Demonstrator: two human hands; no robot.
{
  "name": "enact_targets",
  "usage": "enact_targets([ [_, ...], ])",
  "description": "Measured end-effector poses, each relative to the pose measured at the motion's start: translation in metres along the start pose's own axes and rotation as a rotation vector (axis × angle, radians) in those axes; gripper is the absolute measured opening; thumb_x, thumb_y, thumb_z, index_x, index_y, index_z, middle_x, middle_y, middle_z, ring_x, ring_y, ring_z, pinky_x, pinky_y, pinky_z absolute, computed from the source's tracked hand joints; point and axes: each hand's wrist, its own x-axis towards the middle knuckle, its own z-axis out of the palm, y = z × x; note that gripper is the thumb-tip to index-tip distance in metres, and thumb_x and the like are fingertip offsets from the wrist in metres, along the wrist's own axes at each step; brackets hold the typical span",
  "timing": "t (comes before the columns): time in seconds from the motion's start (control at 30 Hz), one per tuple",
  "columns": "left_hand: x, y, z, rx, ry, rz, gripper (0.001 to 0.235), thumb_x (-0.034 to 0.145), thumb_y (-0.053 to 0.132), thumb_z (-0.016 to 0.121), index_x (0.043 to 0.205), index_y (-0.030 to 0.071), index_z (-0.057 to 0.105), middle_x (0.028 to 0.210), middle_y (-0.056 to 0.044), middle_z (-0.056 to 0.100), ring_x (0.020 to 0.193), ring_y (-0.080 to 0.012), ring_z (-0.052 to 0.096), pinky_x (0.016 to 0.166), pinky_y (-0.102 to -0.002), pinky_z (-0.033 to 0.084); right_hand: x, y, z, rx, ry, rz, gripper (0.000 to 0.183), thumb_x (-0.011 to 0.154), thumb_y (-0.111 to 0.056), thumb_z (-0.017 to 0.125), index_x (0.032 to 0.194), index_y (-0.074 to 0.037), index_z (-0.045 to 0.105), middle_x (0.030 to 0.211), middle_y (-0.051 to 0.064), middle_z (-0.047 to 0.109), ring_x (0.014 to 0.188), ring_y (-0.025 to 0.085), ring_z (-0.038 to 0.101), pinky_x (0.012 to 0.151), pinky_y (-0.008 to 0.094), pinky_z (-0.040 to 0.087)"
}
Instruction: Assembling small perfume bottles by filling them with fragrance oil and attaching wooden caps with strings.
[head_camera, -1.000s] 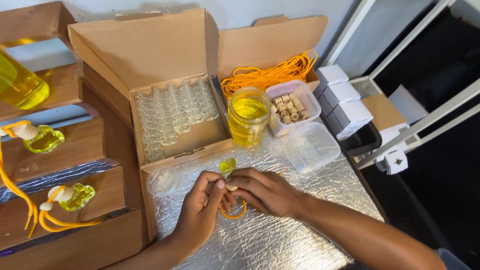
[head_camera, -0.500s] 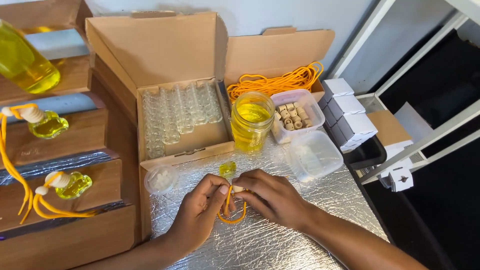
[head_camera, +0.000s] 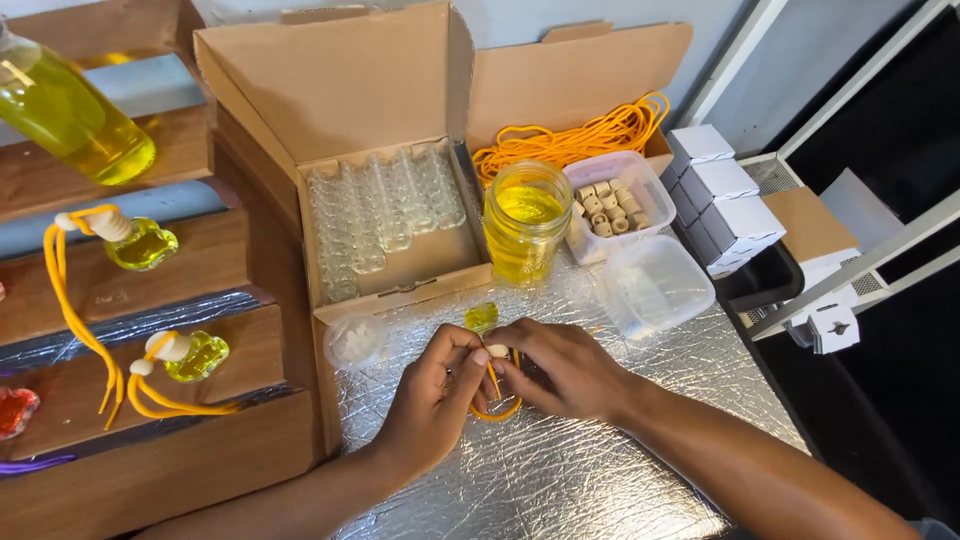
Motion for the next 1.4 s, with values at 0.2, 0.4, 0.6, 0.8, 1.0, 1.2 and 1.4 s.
enact_targets([
  [0.2,0.001,0.002,-0.001,0.041,-0.017,0.010,0.020,0.103,0.027,0.052,0.098,0.008,0.056,0.074,-0.008,0.070,0.062,-0.0150,0.064,0.058,-0.028,0.054,-0.005,0.006,0.005,0.004,-0.037,0.035,0.020,0.106,-0.022,0.050,0.123,-0.010,0.054,0.090,0.007,0.065,0.048,0.009,0.049,0.038,0.025,0.048],
  [0.4,0.001,-0.002,-0.003,0.003,-0.026,0.026,0.021,0.103,0.027,0.052,0.097,0.007,0.056,0.072,-0.008,0.069,0.060,-0.0140,0.064,0.057,-0.028,0.052,0.010,-0.004,-0.004,0.066,0.029,-0.041,0.016,0.105,-0.015,0.054,0.119,-0.006,0.054,0.089,0.009,0.064,0.056,0.015,0.056,0.043,0.029,0.050],
  [0.6,0.002,0.001,-0.003,-0.043,-0.026,0.035,0.018,0.103,0.023,0.054,0.098,0.006,0.057,0.071,-0.008,0.068,0.062,-0.0151,0.063,0.056,-0.028,0.052,0.005,0.001,-0.001,0.098,-0.002,-0.014,0.018,0.104,-0.015,0.054,0.120,-0.005,0.053,0.095,0.013,0.066,0.064,0.020,0.061,0.049,0.032,0.055],
  [0.8,0.004,0.008,-0.005,-0.027,-0.007,0.008,0.020,0.104,0.025,0.053,0.097,0.007,0.058,0.070,-0.006,0.068,0.060,-0.0135,0.062,0.057,-0.028,0.051,0.020,-0.008,-0.011,0.136,-0.003,0.038,0.018,0.104,-0.015,0.054,0.118,-0.003,0.055,0.092,0.012,0.065,0.062,0.022,0.062,0.052,0.033,0.054],
  [1.0,0.007,0.002,-0.003,-0.023,-0.001,0.049,0.015,0.103,0.021,0.054,0.097,0.007,0.057,0.069,-0.006,0.067,0.059,-0.0151,0.062,0.055,-0.029,0.051,0.016,-0.005,-0.010,0.101,-0.034,0.068,0.017,0.103,-0.015,0.054,0.117,-0.005,0.056,0.087,0.010,0.064,0.058,0.019,0.058,0.049,0.032,0.049],
  [1.2,0.009,-0.004,-0.005,0.018,-0.023,0.103,0.011,0.103,0.016,0.056,0.097,0.007,0.057,0.073,-0.006,0.067,0.058,-0.0154,0.064,0.051,-0.027,0.053,0.000,0.009,0.006,0.074,-0.010,0.014,0.017,0.105,-0.017,0.051,0.116,-0.005,0.056,0.087,0.007,0.064,0.052,0.013,0.053,0.039,0.026,0.047],
  [1.4,0.009,0.003,-0.004,0.114,-0.016,0.118,0.016,0.104,0.023,0.054,0.101,0.008,0.058,0.075,-0.005,0.069,0.056,-0.0137,0.065,0.047,-0.024,0.052,0.000,0.007,0.002,0.034,0.001,0.011,0.019,0.106,-0.023,0.052,0.117,-0.008,0.057,0.086,0.006,0.062,0.054,0.013,0.056,0.042,0.027,0.051],
])
